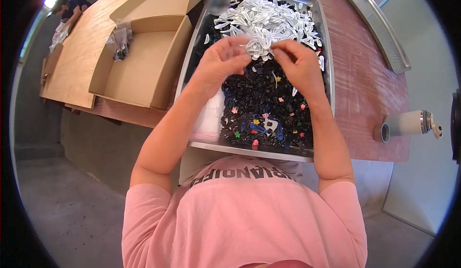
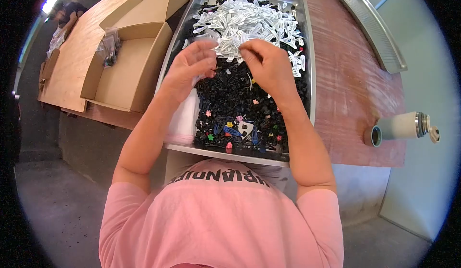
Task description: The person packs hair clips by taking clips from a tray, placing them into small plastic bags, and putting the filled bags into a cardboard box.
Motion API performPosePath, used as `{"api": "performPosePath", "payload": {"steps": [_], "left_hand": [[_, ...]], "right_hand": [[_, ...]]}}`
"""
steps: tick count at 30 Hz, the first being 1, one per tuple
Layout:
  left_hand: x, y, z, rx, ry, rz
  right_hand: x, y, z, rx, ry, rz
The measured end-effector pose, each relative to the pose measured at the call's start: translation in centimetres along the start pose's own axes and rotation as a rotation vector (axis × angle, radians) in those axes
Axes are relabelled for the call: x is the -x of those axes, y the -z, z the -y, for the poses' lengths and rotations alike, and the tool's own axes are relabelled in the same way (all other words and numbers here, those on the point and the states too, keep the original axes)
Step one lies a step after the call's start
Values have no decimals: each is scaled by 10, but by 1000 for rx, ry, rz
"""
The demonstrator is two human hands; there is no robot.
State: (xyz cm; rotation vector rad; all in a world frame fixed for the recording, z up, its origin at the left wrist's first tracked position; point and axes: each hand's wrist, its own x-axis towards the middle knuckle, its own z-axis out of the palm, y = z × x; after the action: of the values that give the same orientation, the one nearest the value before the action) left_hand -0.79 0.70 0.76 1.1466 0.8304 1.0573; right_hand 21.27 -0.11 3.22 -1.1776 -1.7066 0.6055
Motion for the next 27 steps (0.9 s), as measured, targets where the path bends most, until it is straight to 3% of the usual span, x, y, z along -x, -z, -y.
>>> {"api": "performPosePath", "payload": {"steps": [2, 6, 10, 12, 19, 27], "left_hand": [[2, 6, -11, 244, 111, 50], [8, 8, -18, 348, 200, 120], [6, 14, -14, 414, 212, 166], [7, 14, -14, 456, 221, 160], [5, 14, -13, 430, 200, 155], [-1, 11, -4, 45, 41, 25]], "right_hand": [[2, -1, 0, 196, 26, 347], [17, -25, 0, 238, 159, 622], [33, -39, 18, 346, 257, 631], [35, -41, 22, 440, 141, 761], [28, -36, 12, 573, 127, 761], [23, -32, -2, 452, 163, 674]]}}
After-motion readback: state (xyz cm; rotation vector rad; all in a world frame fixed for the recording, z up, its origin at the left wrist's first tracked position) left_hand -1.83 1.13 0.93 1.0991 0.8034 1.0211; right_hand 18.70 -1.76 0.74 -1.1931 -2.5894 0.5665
